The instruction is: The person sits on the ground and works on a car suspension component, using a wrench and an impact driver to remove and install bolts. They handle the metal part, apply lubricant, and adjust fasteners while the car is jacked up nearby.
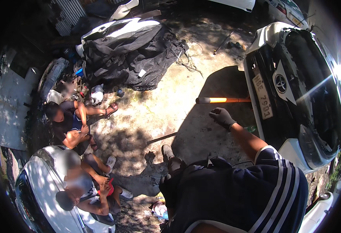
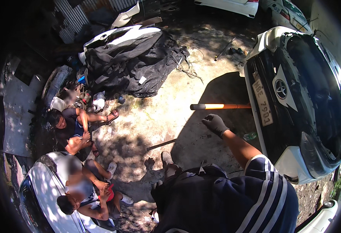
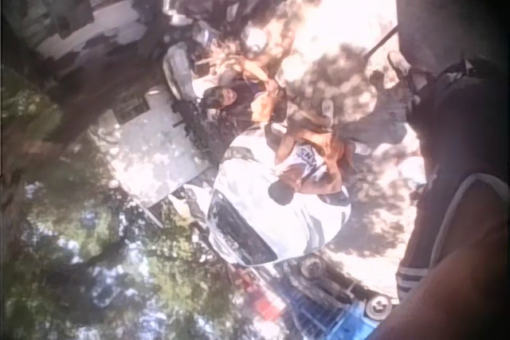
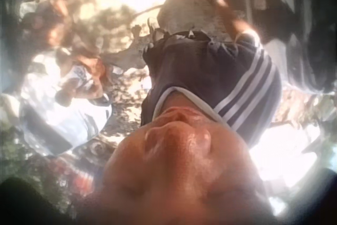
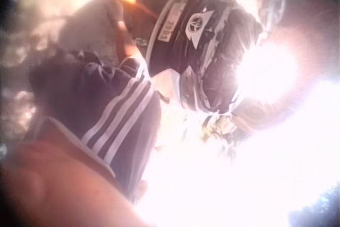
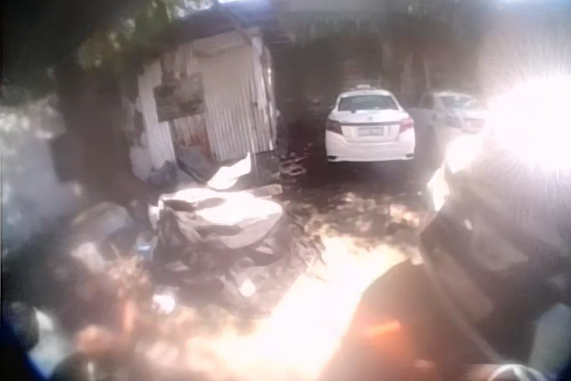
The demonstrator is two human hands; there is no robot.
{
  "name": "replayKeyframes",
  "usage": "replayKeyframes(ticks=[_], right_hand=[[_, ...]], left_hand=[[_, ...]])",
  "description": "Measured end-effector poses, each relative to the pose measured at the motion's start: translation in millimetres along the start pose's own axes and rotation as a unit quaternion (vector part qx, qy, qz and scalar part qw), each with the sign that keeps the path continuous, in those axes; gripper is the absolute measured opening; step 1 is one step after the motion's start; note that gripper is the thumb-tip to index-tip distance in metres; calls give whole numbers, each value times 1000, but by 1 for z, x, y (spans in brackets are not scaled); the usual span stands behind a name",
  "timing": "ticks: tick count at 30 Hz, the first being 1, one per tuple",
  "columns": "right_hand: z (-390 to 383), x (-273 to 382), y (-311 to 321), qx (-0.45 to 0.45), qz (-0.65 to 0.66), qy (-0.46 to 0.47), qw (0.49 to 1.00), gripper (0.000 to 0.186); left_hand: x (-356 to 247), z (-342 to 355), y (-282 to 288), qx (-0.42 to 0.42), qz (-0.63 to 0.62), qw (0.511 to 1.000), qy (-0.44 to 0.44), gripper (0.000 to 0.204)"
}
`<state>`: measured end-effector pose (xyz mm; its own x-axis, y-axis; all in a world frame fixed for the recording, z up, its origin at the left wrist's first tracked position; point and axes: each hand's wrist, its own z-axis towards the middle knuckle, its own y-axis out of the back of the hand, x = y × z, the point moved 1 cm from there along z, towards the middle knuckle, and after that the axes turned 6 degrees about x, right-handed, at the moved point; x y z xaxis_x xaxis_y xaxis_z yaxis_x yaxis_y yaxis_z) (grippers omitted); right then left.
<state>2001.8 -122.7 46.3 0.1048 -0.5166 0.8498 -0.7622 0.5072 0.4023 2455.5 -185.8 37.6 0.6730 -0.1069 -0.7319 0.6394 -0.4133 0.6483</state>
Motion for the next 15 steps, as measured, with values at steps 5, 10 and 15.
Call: replayKeyframes(ticks=[5, 10, 15], right_hand=[[70, -68, 8, -84, 111, -345, 928, 38], [68, -52, -14, -116, 402, -414, 808, 55], [85, -68, -16, -173, 631, -387, 649, 74]], left_hand=[[20, 132, 85, -65, 207, 930, -297, 25], [-15, 276, 178, 16, -591, 783, 193, 30], [-128, 460, 147, 99, -554, 814, 145, 39]])
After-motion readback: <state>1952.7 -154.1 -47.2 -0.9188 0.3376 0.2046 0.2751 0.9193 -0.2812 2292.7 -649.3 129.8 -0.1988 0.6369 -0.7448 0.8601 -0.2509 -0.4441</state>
